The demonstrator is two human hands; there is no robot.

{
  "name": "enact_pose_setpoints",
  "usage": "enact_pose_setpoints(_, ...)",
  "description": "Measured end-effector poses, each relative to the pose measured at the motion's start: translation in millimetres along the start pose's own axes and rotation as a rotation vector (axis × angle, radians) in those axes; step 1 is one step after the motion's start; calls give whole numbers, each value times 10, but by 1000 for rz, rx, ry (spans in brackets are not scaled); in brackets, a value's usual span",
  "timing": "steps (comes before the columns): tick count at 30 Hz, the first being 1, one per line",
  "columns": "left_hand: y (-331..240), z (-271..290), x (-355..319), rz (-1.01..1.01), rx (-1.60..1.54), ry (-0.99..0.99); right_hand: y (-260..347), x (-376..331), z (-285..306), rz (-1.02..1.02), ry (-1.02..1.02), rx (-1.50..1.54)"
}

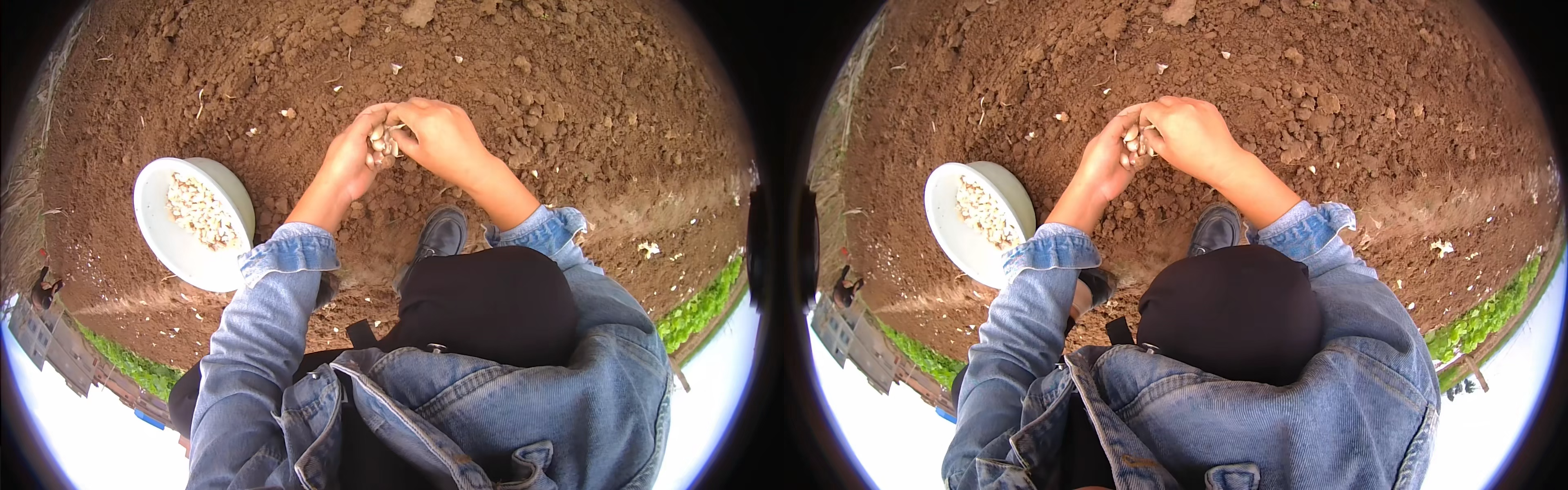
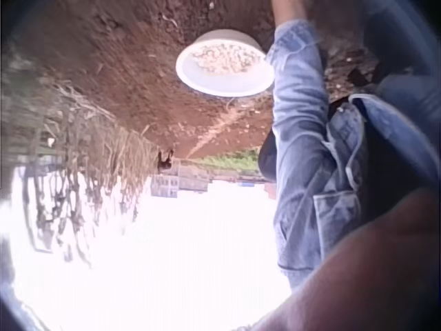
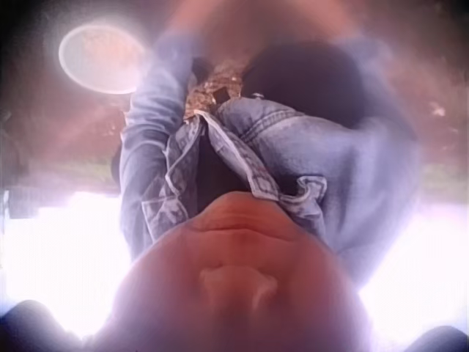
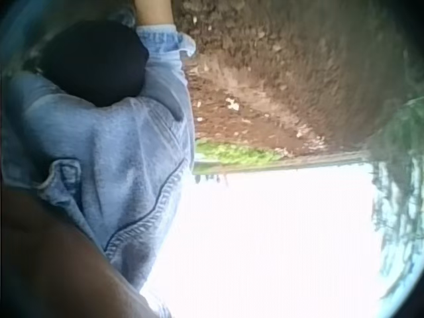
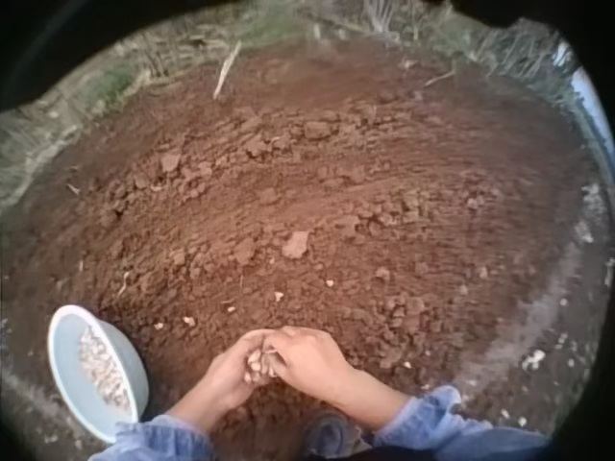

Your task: The person plants garlic cloves into prepared soil. They take cloves from a white bowl, place them into the ground, and cover them with soil using their hands.

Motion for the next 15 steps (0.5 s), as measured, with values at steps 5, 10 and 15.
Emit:
enact_pose_setpoints(5, -93, -195, -48, -2, -38, -10, -666, -100, 617, -362, -188, 385)
enact_pose_setpoints(10, -99, -192, 6, -30, -64, 59, -1787, -222, 1390, -404, -408, -280)
enact_pose_setpoints(15, -203, -295, -13, -36, -53, 60, -2058, 0, 1278, -151, -411, -447)
Point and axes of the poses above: each hand's wrist, its own x-axis towards the middle knuckle, its own z-axis out of the back of the hand, y = z × x, the point moved 8 cm from there along x, towards the middle knuckle, and after that the axes turned 15 degrees about x, right-handed, at the moved point
